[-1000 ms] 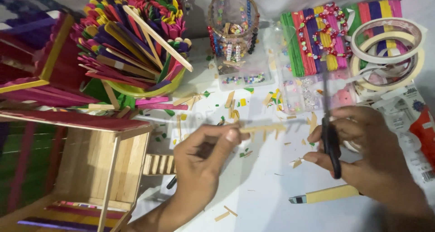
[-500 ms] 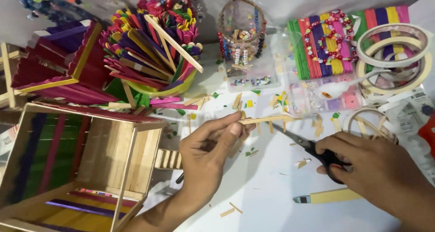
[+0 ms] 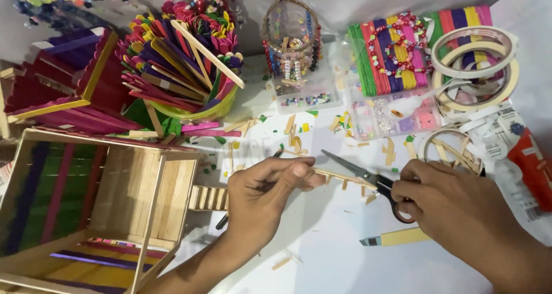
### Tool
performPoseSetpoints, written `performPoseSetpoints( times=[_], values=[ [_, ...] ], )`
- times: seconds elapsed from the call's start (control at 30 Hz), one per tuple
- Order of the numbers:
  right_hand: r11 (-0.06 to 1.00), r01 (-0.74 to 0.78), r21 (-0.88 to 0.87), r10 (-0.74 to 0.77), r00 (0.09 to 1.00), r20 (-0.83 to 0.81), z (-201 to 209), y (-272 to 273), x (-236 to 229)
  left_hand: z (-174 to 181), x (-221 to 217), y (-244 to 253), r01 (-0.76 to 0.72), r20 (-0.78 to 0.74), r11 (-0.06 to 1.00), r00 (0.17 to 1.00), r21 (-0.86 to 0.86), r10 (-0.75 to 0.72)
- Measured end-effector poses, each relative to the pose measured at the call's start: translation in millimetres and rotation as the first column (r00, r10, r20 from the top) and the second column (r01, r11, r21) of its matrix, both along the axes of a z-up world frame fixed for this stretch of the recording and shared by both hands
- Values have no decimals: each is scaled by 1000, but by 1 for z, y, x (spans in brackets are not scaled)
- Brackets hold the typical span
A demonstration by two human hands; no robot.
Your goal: Building a small wooden ladder using popsicle sticks and scissors.
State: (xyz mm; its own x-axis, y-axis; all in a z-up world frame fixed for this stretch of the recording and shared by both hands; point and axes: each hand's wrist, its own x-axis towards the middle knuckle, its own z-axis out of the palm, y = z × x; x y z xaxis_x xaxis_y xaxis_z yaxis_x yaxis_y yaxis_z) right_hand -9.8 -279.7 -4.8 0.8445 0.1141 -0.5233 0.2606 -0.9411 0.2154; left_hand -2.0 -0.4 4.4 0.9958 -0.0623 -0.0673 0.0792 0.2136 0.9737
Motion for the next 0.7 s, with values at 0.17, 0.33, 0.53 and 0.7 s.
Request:
performPoseSetpoints(
  times=[0.17,0.33,0.53,0.7],
  values=[
    [888,-181,422,46,949,311,21,7,-13,-5,-9,-4,14,-137,998,991,58,-6],
    [597,-26,802,-227,953,200,44,31,-27,-2,-14,-12,95,-160,964,986,249,-56],
    [471,-48,881,-348,908,236,36,29,-45,-3,-19,-20,225,17,937,971,269,-238],
    [363,111,925,-399,916,47,28,24,-57,-3,-23,-28,303,151,914,924,270,-351]
  ],
)
